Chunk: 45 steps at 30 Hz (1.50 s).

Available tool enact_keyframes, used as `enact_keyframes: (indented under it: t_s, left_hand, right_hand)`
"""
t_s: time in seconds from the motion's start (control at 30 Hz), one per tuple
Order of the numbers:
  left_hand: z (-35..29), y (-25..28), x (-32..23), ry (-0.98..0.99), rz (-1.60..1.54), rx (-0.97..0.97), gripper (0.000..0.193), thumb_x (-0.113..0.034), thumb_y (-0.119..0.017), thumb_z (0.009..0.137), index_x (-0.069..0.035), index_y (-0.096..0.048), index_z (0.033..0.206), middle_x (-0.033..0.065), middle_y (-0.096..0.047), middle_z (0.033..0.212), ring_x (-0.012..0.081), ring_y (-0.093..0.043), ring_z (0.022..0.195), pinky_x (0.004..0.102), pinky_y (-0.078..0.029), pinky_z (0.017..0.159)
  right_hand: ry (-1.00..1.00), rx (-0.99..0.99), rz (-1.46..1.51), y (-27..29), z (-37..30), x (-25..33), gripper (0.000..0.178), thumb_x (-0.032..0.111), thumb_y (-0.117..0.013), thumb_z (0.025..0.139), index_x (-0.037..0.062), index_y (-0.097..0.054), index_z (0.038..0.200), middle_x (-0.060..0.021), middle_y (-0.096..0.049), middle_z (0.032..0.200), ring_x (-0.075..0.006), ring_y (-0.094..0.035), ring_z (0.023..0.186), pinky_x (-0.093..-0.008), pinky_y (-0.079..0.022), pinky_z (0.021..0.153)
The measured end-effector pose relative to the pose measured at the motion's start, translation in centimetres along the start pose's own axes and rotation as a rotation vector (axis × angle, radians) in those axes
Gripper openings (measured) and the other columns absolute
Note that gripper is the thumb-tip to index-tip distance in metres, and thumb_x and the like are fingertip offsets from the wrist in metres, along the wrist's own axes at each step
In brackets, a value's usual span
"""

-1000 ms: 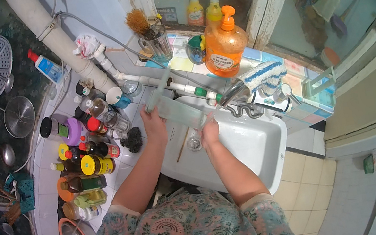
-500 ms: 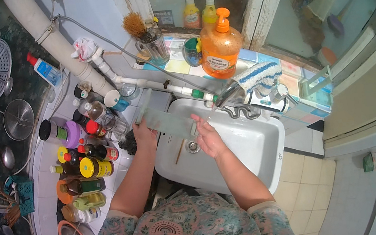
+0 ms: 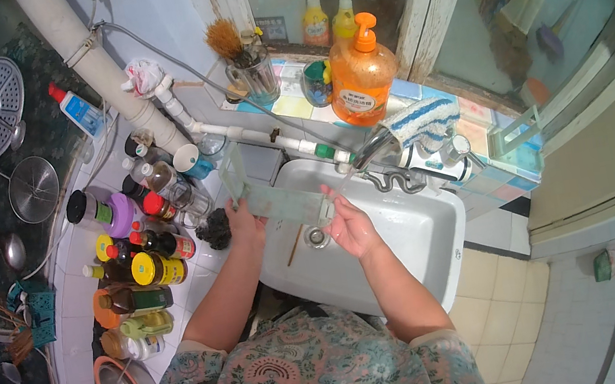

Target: The person washes a rectangular plastic container and a pair of chopsticks in a kitchen sink. They use a steel wool scrubber to clean the container's interior and exterior, rinsing it repeatedly under running water. The person also scrubs the chopsticks and rinses them before placing the items aside.

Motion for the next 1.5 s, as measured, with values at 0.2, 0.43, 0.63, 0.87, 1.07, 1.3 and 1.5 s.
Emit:
enact_keyframes:
  t_s: [0.2, 0.43, 0.63, 0.87, 1.07, 1.3, 1.5]
  left_hand:
    - [-0.8, -0.7, 1.7, 0.074, 0.053, -0.035, 0.034, -0.017, -0.047, 0.093, -0.019, -0.030, 0.123, 0.0063, -0.041, 0.122, 0.0221, -0.050, 0.102, 0.0388, -0.050, 0.075]
    - [-1.5, -1.4, 5.0, 0.012, 0.115, 0.098, 0.036, -0.012, -0.045, 0.093, -0.017, -0.029, 0.124, 0.0089, -0.043, 0.122, 0.0211, -0.051, 0.104, 0.0371, -0.049, 0.082]
    - [-1.6, -0.3, 9.9, 0.216, 0.392, 0.167, 0.040, -0.011, -0.050, 0.088, -0.012, -0.032, 0.124, 0.0063, -0.045, 0.120, 0.0183, -0.050, 0.102, 0.0342, -0.047, 0.079]
    - [-0.6, -0.7, 13.5, 0.120, 0.685, 0.428, 0.046, -0.016, -0.059, 0.083, -0.011, -0.039, 0.124, 0.0041, -0.046, 0.121, 0.0183, -0.049, 0.107, 0.0327, -0.042, 0.083]
    - [-4.6, -3.3, 14.5, 0.480, 0.480, 0.460, 0.035, -0.015, -0.058, 0.084, -0.010, -0.048, 0.118, 0.0036, -0.052, 0.114, 0.0185, -0.051, 0.108, 0.0323, -0.042, 0.086]
    - [-3.7, -4.1, 15.3, 0.426, 0.322, 0.696, 0.024, -0.010, -0.055, 0.085, -0.011, -0.055, 0.109, 0.0035, -0.055, 0.107, 0.0140, -0.053, 0.101, 0.0284, -0.043, 0.078]
    - [-3.9, -5.2, 14.4, 0.246, 0.318, 0.629, 0.019, -0.010, -0.062, 0.081, -0.004, -0.055, 0.098, 0.0031, -0.055, 0.093, 0.0120, -0.052, 0.089, 0.0283, -0.042, 0.078]
  right_hand:
    - [0.032, 0.009, -0.025, 1.0, -1.8, 0.7, 0.042, 0.021, -0.033, 0.098, 0.0043, -0.030, 0.136, -0.0128, -0.045, 0.130, -0.0246, -0.046, 0.120, -0.0373, -0.038, 0.100]
    - [0.054, -0.352, -0.186, 5.8, -2.4, 1.1, 0.034, 0.018, -0.048, 0.093, 0.0055, -0.044, 0.125, -0.0103, -0.054, 0.117, -0.0207, -0.057, 0.103, -0.0330, -0.049, 0.086]
    - [0.049, -0.473, -0.317, 5.1, -7.4, 4.4, 0.038, 0.001, -0.056, 0.082, 0.0046, -0.051, 0.119, -0.0101, -0.060, 0.104, -0.0145, -0.062, 0.080, -0.0245, -0.052, 0.061]
    - [0.104, -0.644, -0.667, 6.5, -12.6, 6.7, 0.032, 0.008, -0.063, 0.079, 0.0050, -0.059, 0.111, -0.0026, -0.062, 0.086, -0.0035, -0.049, 0.059, -0.0189, -0.033, 0.046]
    - [0.175, -0.699, -0.730, 5.2, -16.1, 8.6, 0.031, 0.010, -0.066, 0.078, 0.0059, -0.061, 0.108, -0.0012, -0.061, 0.085, -0.0056, -0.051, 0.069, -0.0223, -0.038, 0.056]
    - [0.187, -0.684, -0.930, 3.3, -16.5, 8.6, 0.035, 0.011, -0.066, 0.078, 0.0040, -0.060, 0.112, -0.0032, -0.062, 0.085, -0.0078, -0.054, 0.073, -0.0230, -0.044, 0.063]
    - [0.265, -0.681, -1.111, 0.7, -14.9, 6.9, 0.031, 0.009, -0.066, 0.079, 0.0025, -0.061, 0.109, -0.0012, -0.060, 0.084, -0.0060, -0.053, 0.071, -0.0205, -0.044, 0.063]
Point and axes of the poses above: each hand's wrist, its own z-axis towards the middle knuckle, its own y-axis out of the back of the hand, x = y × z, the point moved 6 cm from there along z, towards the middle knuckle
